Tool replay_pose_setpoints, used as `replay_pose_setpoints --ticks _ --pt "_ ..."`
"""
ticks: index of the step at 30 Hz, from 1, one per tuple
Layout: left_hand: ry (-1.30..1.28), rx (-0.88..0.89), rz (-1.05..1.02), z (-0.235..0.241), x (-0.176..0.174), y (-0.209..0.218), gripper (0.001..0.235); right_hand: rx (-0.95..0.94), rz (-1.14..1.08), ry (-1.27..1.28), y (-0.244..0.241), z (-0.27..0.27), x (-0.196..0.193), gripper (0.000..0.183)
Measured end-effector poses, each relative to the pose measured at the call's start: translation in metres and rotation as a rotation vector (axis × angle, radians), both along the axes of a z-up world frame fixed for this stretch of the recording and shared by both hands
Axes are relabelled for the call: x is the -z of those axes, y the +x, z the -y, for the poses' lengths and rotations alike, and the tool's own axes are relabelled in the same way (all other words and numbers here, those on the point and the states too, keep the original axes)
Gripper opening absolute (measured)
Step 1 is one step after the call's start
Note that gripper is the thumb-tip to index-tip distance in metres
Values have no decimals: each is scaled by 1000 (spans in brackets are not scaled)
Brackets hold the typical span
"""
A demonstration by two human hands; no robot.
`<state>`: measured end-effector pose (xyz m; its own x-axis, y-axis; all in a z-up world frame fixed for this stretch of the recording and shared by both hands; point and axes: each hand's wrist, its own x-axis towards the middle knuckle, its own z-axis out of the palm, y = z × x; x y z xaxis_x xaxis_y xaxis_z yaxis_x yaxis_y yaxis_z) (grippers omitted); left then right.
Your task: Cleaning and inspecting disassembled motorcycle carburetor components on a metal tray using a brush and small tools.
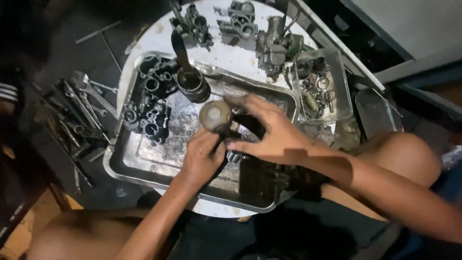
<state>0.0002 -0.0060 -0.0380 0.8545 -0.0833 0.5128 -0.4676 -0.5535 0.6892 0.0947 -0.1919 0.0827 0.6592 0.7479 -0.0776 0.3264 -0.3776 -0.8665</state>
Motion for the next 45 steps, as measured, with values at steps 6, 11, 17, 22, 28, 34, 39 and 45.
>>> replay_pose_setpoints --ticks 6,11,17,22,28,34,39,45 --pt "-79 -155 -81 8 21 -7 16 409 391 -132 -75 -1 134 52" --pt "-118 -149 -12 13 -18 -4 24 335 332 48 -68 -2 91 27" --pt "-110 -201 33 21 -20 -6 13 362 271 99 -71 -2 99 17" --pt "-149 -247 31 28 -18 -10 9 398 257 102 -76 -5 92 21" --pt "-154 -248 52 22 -45 -10 12 298 219 178 -36 -5 46 61" --pt "-142 -221 27 20 5 -12 16 2 -21 118 -12 -8 11 33" --pt "-78 -297 2 17 34 -25 8 -34 -22 87 -12 -14 10 29" --pt "-154 -296 6 27 72 -35 18 -25 111 237 -22 0 80 24"
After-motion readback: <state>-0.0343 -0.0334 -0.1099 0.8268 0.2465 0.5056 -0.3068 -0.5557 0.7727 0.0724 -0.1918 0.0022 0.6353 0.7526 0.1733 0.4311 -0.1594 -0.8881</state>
